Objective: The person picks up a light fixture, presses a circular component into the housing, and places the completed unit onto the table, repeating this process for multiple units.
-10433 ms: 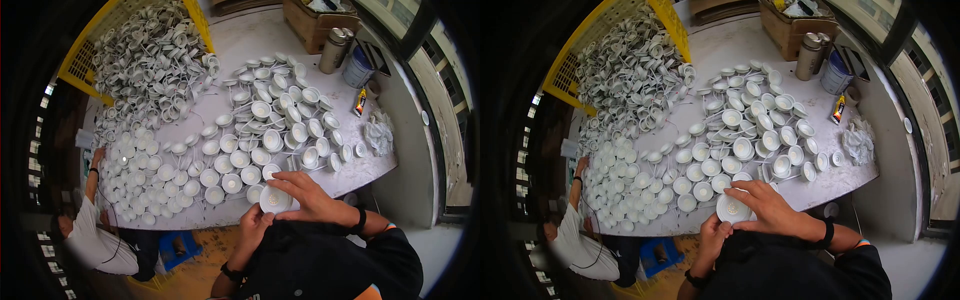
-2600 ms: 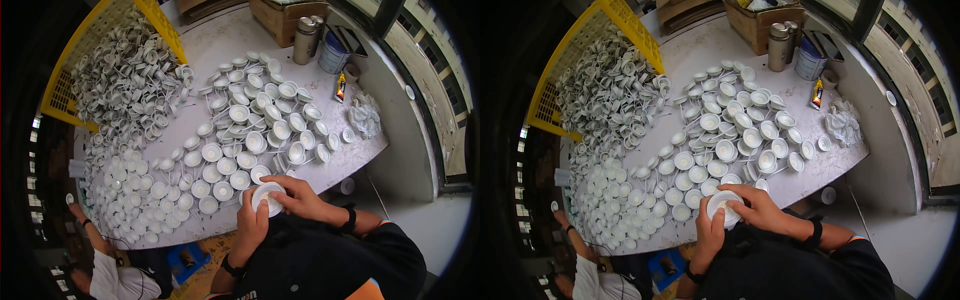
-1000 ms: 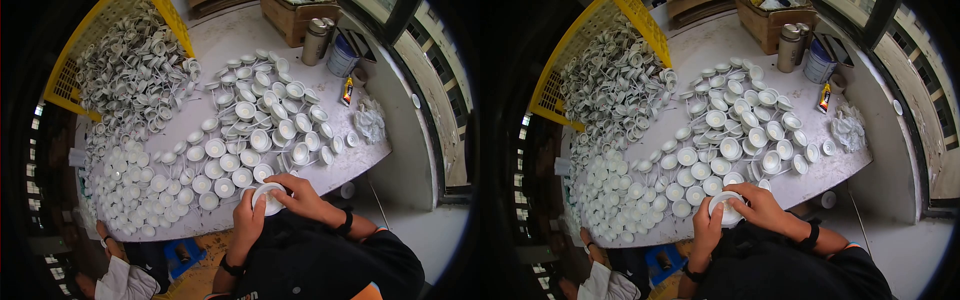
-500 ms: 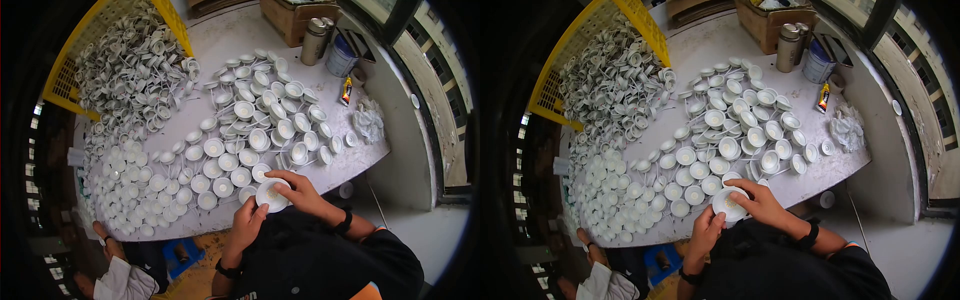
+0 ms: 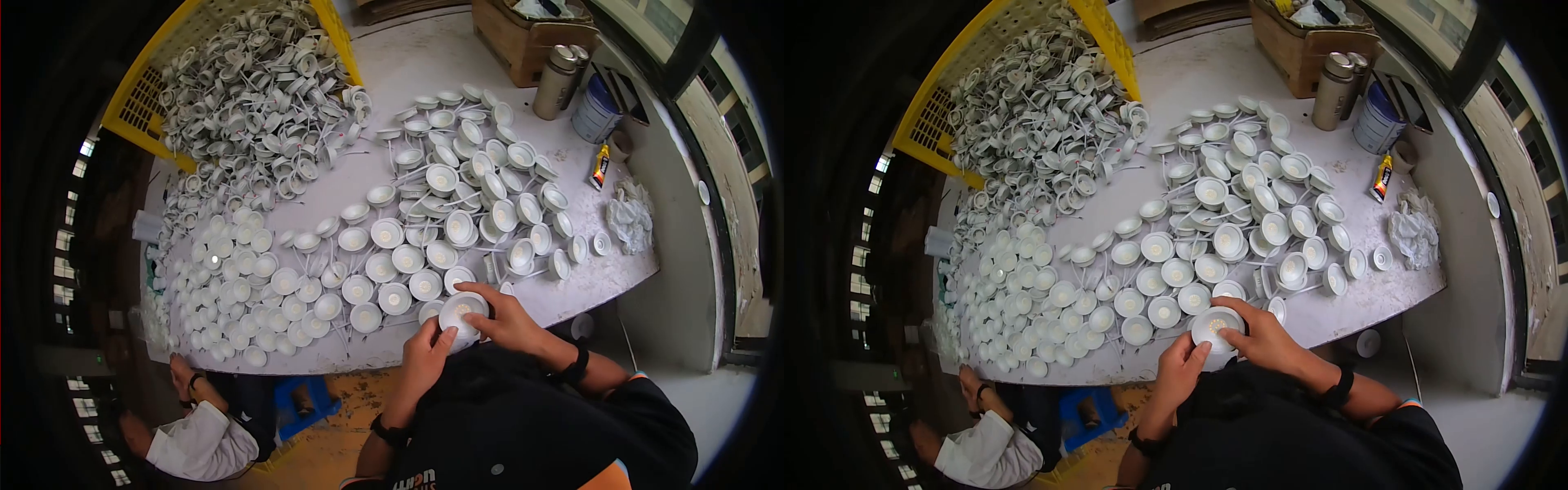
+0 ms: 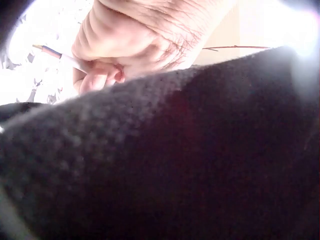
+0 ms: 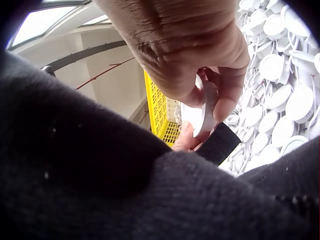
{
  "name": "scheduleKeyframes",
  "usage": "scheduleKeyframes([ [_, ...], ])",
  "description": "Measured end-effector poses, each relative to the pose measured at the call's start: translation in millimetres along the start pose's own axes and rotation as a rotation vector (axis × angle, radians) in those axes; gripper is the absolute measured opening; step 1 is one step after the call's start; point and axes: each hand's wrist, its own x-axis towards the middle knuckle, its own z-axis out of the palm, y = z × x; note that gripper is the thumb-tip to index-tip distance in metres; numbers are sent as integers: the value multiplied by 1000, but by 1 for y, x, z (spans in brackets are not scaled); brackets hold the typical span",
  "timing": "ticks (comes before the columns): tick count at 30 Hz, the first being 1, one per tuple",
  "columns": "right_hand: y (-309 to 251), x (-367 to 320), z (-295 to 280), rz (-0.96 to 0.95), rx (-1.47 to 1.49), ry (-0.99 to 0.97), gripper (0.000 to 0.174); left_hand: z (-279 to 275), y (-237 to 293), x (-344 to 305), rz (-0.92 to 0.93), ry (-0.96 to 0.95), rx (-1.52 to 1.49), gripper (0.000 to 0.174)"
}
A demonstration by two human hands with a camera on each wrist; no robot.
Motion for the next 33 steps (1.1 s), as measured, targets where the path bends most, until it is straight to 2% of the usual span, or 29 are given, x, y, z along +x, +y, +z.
scheduleKeyframes([
  [2, 2, 2, -1, 38, -38, -27, 51, -11, -2, 8, -149, 91, -142, 25],
  [3, 11, 4, -1, -67, -89, 49, 52, -19, -5, 15, -183, 160, -236, 25],
  [4, 18, 5, -2, -169, -138, 126, 54, -28, -10, 26, -180, 161, -236, 25],
  [7, 28, 10, -7, -135, -29, 104, 46, -50, -34, 68, -167, 260, -87, 26],
  [9, 30, 10, -10, -154, 4, 106, 43, -58, -57, 99, -115, 320, 245, 30],
  [10, 29, 9, -11, -135, -32, 105, 39, -59, -66, 109, -108, 321, 247, 30],
  [12, 30, 8, -15, -132, -68, 105, 35, -64, -73, 126, -8, 329, 728, 33],
  [14, 35, 11, -20, -88, -92, 106, 33, -57, -69, 132, -167, 312, 814, 35],
  [16, 44, 16, -21, -141, -65, 137, 31, -55, -65, 136, -222, 267, 890, 36],
  [18, 44, 21, -24, -104, -41, 162, 29, -57, -66, 137, -103, 319, 902, 37],
  [19, 44, 23, -24, -122, -40, 149, 29, -61, -65, 136, 14, 390, 904, 37],
  [22, 41, 31, -26, -122, -107, 181, 29, -96, -53, 154, 35, 345, 785, 35],
  [23, 40, 33, -26, -109, -149, 187, 30, -114, -34, 164, -108, 272, 637, 31],
  [26, 31, 39, -28, -98, -294, 170, 31, -179, -27, 217, -181, 266, 492, 28],
  [28, 28, 45, -28, -71, -286, 166, 31, -215, -18, 256, -283, 343, 346, 27],
  [30, 30, 53, -30, -54, -284, 159, 31, -238, -15, 294, -325, 415, 363, 27],
  [33, 29, 63, -32, -7, -283, 157, 31, -247, -38, 348, -225, 499, 545, 25],
])
